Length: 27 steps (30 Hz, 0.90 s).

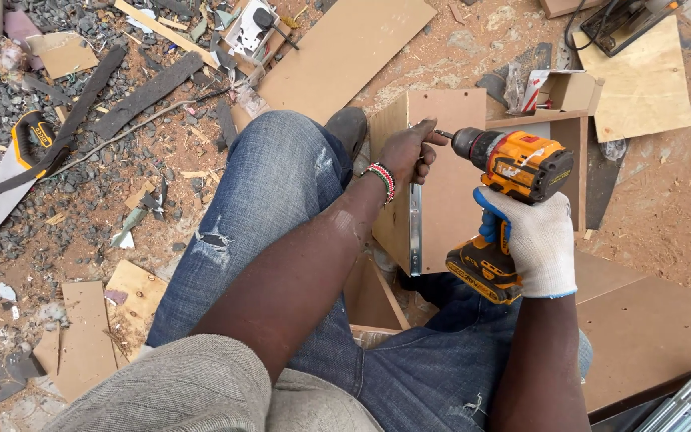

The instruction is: Securing metal drawer slides to a wooden drawer box using a cordless power drill.

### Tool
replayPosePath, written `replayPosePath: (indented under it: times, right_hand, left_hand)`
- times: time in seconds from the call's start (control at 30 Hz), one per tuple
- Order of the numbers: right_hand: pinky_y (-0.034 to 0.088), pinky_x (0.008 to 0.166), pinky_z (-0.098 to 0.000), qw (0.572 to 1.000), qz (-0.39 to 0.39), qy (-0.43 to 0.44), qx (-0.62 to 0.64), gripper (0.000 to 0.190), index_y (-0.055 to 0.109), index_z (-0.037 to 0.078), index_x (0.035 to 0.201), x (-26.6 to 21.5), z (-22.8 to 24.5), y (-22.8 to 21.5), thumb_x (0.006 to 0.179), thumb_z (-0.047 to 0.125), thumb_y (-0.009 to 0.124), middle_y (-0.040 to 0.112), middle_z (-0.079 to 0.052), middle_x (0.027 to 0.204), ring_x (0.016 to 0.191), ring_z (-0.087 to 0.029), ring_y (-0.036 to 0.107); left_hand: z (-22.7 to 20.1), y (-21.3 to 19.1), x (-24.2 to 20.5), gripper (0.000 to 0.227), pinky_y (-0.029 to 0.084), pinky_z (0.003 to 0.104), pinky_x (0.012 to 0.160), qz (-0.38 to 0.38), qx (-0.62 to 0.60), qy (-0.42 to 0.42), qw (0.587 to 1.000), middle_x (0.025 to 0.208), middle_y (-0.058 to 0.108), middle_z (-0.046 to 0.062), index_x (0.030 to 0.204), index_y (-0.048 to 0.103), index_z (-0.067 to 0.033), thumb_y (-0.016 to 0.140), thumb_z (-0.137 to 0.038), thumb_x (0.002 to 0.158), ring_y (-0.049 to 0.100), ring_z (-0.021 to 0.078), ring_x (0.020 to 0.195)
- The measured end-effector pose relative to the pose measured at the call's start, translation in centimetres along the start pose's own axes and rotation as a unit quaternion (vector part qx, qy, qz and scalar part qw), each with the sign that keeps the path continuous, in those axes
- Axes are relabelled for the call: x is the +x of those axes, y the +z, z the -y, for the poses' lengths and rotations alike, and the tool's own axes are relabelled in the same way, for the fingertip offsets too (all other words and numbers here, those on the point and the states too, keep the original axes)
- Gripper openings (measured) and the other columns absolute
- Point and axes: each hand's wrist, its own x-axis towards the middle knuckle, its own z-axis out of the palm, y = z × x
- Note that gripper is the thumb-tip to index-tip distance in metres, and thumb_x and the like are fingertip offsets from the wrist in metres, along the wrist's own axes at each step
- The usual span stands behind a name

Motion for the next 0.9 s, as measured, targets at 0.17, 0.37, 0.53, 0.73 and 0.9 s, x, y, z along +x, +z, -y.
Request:
replayPosePath:
  times: [0.17,0.37,0.53,0.73,0.9]
  right_hand:
    - [0.062,0.061,-0.0352,0.998,-0.006,-0.026,0.051,0.037,0.08,0.009,0.081,-2.6,-0.1,-0.4,0.103,0.032,0.099,0.075,-0.012,0.067,0.062,-0.023,0.077]
    - [0.061,0.063,-0.0346,0.995,-0.013,-0.035,0.096,0.036,0.078,0.011,0.081,-4.9,-0.7,-1.1,0.103,0.032,0.096,0.076,-0.012,0.068,0.063,-0.024,0.078]
    - [0.06,0.063,-0.0351,0.994,-0.012,-0.042,0.096,0.036,0.079,0.011,0.082,-5.3,-1.2,-1.5,0.105,0.032,0.097,0.076,-0.012,0.069,0.063,-0.024,0.078]
    - [0.059,0.062,-0.0353,0.995,-0.012,-0.04,0.093,0.037,0.079,0.007,0.08,-4.6,-2.2,-1.0,0.103,0.029,0.099,0.076,-0.014,0.067,0.06,-0.025,0.077]
    - [0.062,0.062,-0.0376,0.992,-0.019,-0.026,0.122,0.035,0.08,0.004,0.085,-3.9,-2.8,-0.9,0.103,0.026,0.101,0.077,-0.015,0.072,0.063,-0.026,0.078]
  left_hand:
    - [-0.7,1.4,-1.5,0.036,0.054,0.032,0.045,0.053,-0.07,0.043,0.995,0.067,0.056,0.001,0.108,0.077,-0.0108,0.058,-0.038,0.12,0.06,0.0143,0.049]
    - [0.5,1.3,0.8,0.039,0.064,0.042,0.059,0.029,-0.139,0.052,0.989,0.08,0.073,0.013,0.103,0.071,-0.0143,0.051,-0.042,0.122,0.075,0.0275,0.064]
    - [-0.2,1.6,-0.8,0.044,0.074,0.056,0.098,0.076,-0.218,0.05,0.972,0.123,0.088,0.03,0.101,0.064,-0.0133,0.039,-0.036,0.13,0.089,0.0464,0.111]
    - [-1.1,1.6,-1.8,0.045,0.073,0.055,0.105,0.092,-0.22,0.04,0.97,0.13,0.087,0.03,0.103,0.061,-0.0146,0.034,-0.036,0.132,0.087,0.0455,0.12]
    - [-0.8,1.4,-1.1,0.047,0.074,0.057,0.104,0.12,-0.212,0.041,0.969,0.131,0.087,0.029,0.102,0.064,-0.0181,0.034,-0.039,0.131,0.087,0.0457,0.12]
